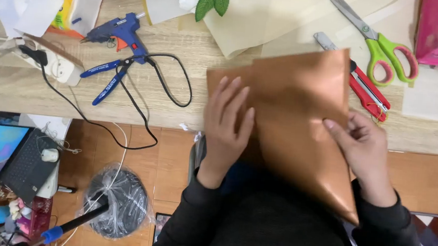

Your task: The person folds a large sheet of brown paper on a wooden table. They use green-handled scissors to trim the edges of the folded paper. Later, they use a red utility knife to cut along the fold line, separating the sheet into two pieces.

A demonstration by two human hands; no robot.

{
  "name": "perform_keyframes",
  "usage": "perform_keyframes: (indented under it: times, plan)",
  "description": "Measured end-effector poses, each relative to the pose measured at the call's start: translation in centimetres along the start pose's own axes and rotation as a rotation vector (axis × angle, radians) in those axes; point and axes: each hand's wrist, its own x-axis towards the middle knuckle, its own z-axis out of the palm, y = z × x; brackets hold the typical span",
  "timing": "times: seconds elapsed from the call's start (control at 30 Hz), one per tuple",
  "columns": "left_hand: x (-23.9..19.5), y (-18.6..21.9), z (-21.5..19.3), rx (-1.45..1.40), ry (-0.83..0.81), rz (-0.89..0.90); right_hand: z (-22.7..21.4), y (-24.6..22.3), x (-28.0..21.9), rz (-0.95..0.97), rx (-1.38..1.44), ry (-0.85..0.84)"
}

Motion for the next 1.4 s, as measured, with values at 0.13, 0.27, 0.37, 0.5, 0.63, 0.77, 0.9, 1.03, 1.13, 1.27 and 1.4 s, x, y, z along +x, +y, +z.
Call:
perform_keyframes:
  times: [0.13,0.27,0.37,0.5,0.63,0.77,0.9,1.03,1.13,1.27,1.4]
  plan:
    - [-1.5,-0.2,-0.7,0.071,0.053,-0.071,-2.4,-1.2,5.5,-0.063,-0.043,0.116]
    - [-1.6,-0.3,0.1,0.136,-0.028,-0.035,-4.7,-0.3,14.9,-0.294,0.135,0.231]
    - [-1.2,-0.3,0.7,0.107,-0.076,-0.008,-5.8,2.7,24.6,-0.41,0.226,0.299]
    - [0.2,0.2,1.5,0.117,-0.163,0.091,-3.6,-0.8,29.2,-0.66,0.13,0.316]
    - [0.2,-1.4,4.4,0.209,-0.288,0.08,-4.3,1.4,28.3,-0.438,-0.27,0.43]
    - [0.0,-3.3,6.1,0.361,-0.411,0.117,-7.1,2.1,25.9,-0.584,-0.52,0.491]
    - [1.1,-4.2,7.1,0.413,-0.437,0.126,-7.2,-1.8,20.6,-0.563,-0.001,0.466]
    - [2.2,-5.0,8.1,0.4,-0.375,0.147,-8.3,-1.0,18.5,-0.219,0.305,0.493]
    - [2.7,-4.3,7.6,0.263,-0.311,0.111,-7.4,-4.7,15.5,-0.395,0.617,0.268]
    - [1.7,-2.5,6.6,0.227,-0.264,0.066,-4.8,-5.5,12.6,-0.177,0.872,0.376]
    - [0.0,-2.6,6.4,0.182,-0.276,0.012,-1.2,-2.6,10.6,-0.241,0.59,0.478]
